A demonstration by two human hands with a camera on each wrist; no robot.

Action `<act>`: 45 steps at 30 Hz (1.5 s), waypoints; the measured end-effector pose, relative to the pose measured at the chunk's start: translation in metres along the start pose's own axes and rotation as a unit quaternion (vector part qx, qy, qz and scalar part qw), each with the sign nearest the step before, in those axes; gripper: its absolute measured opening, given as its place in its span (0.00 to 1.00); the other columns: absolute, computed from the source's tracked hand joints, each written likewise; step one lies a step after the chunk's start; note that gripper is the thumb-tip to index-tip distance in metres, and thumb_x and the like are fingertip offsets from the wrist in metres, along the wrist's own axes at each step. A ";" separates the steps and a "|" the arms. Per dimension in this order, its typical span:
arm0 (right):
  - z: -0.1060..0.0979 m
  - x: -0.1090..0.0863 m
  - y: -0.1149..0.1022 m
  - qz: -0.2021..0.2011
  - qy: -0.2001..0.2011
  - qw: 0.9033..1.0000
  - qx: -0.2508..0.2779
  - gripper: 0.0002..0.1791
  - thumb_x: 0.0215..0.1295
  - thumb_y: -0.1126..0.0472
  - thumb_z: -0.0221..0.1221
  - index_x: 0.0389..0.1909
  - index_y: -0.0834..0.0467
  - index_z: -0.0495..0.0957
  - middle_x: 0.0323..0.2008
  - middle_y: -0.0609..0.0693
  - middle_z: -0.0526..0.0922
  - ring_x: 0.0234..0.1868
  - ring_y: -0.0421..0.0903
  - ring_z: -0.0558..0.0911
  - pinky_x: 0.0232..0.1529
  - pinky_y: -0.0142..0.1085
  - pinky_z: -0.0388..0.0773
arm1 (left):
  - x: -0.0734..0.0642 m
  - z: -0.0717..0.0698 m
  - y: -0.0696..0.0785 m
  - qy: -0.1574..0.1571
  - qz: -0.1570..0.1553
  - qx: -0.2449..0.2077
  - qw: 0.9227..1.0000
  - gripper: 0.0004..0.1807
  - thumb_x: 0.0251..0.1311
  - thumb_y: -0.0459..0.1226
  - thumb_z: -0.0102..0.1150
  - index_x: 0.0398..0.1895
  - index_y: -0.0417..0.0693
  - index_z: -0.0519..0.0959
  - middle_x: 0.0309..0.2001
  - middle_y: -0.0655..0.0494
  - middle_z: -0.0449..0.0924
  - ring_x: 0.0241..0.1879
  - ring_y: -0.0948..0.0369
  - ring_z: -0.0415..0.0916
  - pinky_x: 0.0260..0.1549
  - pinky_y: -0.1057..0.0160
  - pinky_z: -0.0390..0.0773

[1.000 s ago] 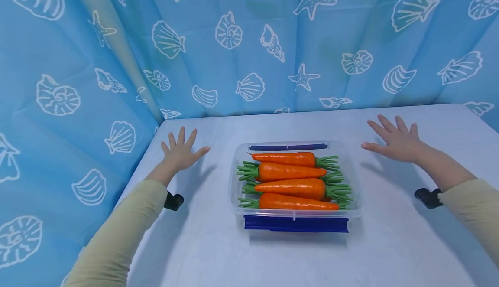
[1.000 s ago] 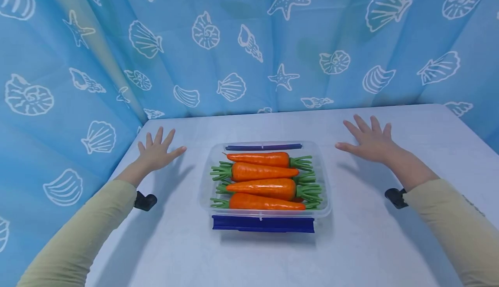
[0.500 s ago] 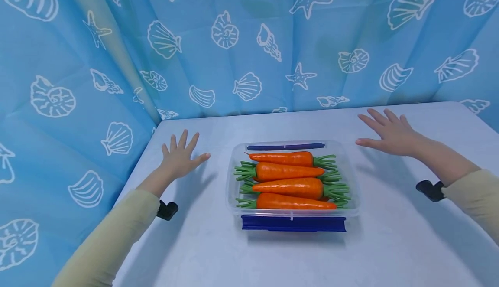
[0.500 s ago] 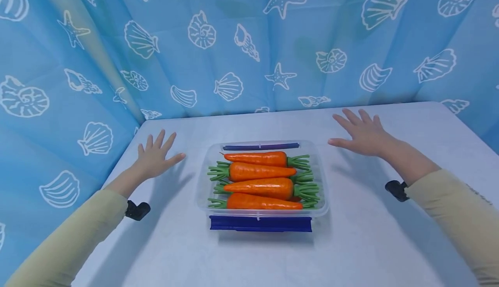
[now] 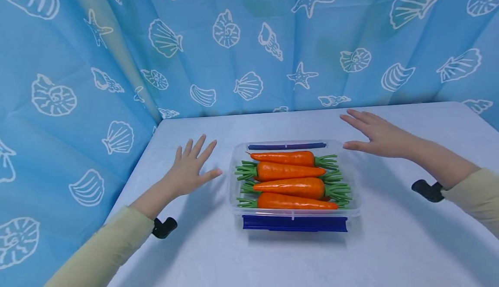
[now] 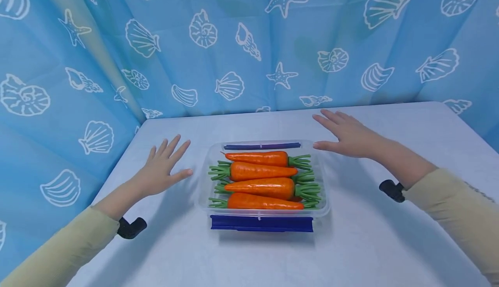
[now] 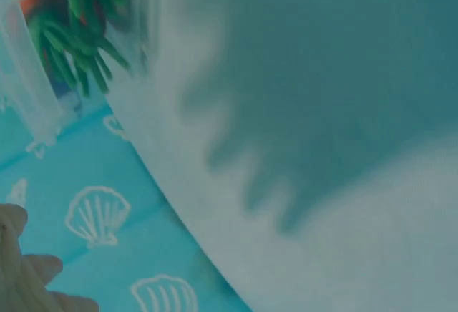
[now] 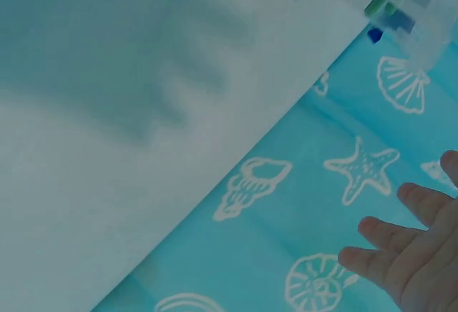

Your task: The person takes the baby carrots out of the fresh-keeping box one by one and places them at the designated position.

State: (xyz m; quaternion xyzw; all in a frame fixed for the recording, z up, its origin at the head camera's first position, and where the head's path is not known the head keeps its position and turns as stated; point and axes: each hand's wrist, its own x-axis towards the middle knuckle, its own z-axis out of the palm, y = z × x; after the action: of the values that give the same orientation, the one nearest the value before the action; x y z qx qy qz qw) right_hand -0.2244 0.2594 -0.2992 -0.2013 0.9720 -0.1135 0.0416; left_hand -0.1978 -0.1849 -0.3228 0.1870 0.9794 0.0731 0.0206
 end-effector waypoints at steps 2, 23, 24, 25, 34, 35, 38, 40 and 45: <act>0.000 0.001 -0.006 -0.010 0.001 1.000 0.002 0.46 0.56 0.40 0.57 0.70 0.56 0.50 0.70 0.63 0.47 0.67 0.65 0.49 0.58 0.67 0.51 | -0.004 -0.002 0.006 -0.001 0.021 -0.009 1.000 0.44 0.57 0.60 0.49 0.72 0.56 0.44 0.73 0.46 0.35 0.69 0.38 0.30 0.62 0.33 0.33; 0.010 0.009 -0.069 -0.106 -0.019 0.992 0.070 0.36 0.60 0.46 0.57 0.67 0.53 0.58 0.64 0.59 0.64 0.64 0.60 0.62 0.55 0.60 0.65 | -0.026 0.005 0.045 -0.027 0.314 -0.052 0.948 0.32 0.61 0.54 0.49 0.67 0.56 0.60 0.70 0.51 0.51 0.68 0.55 0.50 0.62 0.52 0.61; 0.011 0.010 -0.071 -0.108 -0.024 0.991 0.074 0.35 0.60 0.47 0.57 0.67 0.53 0.59 0.63 0.59 0.64 0.63 0.60 0.63 0.55 0.60 0.66 | -0.026 0.006 0.044 -0.017 0.327 -0.049 0.944 0.30 0.62 0.54 0.48 0.66 0.56 0.61 0.69 0.50 0.54 0.67 0.55 0.53 0.62 0.53 0.62; 0.013 0.011 -0.072 -0.111 -0.027 0.990 0.077 0.35 0.60 0.47 0.57 0.67 0.53 0.59 0.63 0.59 0.65 0.63 0.59 0.64 0.55 0.59 0.66 | -0.026 0.008 0.043 -0.008 0.337 -0.047 0.940 0.29 0.63 0.53 0.48 0.65 0.56 0.63 0.68 0.50 0.56 0.66 0.55 0.55 0.61 0.53 0.63; 0.029 0.020 -0.074 -0.129 -0.053 0.986 0.087 0.31 0.62 0.54 0.57 0.65 0.53 0.62 0.61 0.56 0.69 0.60 0.56 0.69 0.55 0.56 0.69 | -0.026 0.017 0.036 0.009 0.348 -0.086 0.933 0.21 0.65 0.51 0.47 0.57 0.55 0.73 0.62 0.52 0.67 0.63 0.56 0.61 0.62 0.47 0.60; 0.031 0.020 -0.074 -0.129 -0.056 0.986 0.087 0.30 0.62 0.55 0.57 0.65 0.53 0.62 0.60 0.56 0.70 0.60 0.56 0.69 0.55 0.55 0.69 | -0.026 0.018 0.036 0.012 0.350 -0.091 0.932 0.20 0.65 0.51 0.46 0.55 0.55 0.75 0.61 0.53 0.69 0.62 0.55 0.62 0.62 0.46 0.59; 0.034 0.022 -0.073 -0.130 -0.059 0.986 0.085 0.29 0.62 0.56 0.57 0.65 0.54 0.63 0.60 0.57 0.70 0.59 0.56 0.70 0.55 0.54 0.69 | -0.025 0.023 0.034 0.024 0.356 -0.100 0.929 0.18 0.66 0.50 0.45 0.50 0.57 0.79 0.57 0.55 0.74 0.60 0.55 0.65 0.62 0.46 0.59; 0.035 0.023 -0.072 -0.130 -0.058 0.986 0.084 0.29 0.63 0.57 0.56 0.64 0.55 0.63 0.59 0.57 0.71 0.58 0.56 0.71 0.55 0.53 0.69 | -0.025 0.025 0.034 0.037 0.364 -0.101 0.925 0.18 0.67 0.50 0.43 0.47 0.57 0.81 0.54 0.55 0.76 0.59 0.53 0.66 0.61 0.46 0.59; 0.038 0.025 -0.070 -0.132 -0.059 0.986 0.081 0.28 0.63 0.58 0.56 0.64 0.56 0.64 0.58 0.58 0.72 0.58 0.57 0.71 0.56 0.53 0.69 | -0.027 0.028 0.033 0.056 0.378 -0.104 0.918 0.20 0.67 0.52 0.41 0.41 0.57 0.83 0.52 0.55 0.78 0.57 0.54 0.68 0.61 0.43 0.58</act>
State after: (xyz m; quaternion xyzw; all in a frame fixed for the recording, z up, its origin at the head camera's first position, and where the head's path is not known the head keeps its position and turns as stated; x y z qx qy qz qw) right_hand -0.2157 0.1794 -0.3205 -0.3302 0.9204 -0.1838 0.1001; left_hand -0.1592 -0.1608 -0.3457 0.5353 0.8225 0.1872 -0.0444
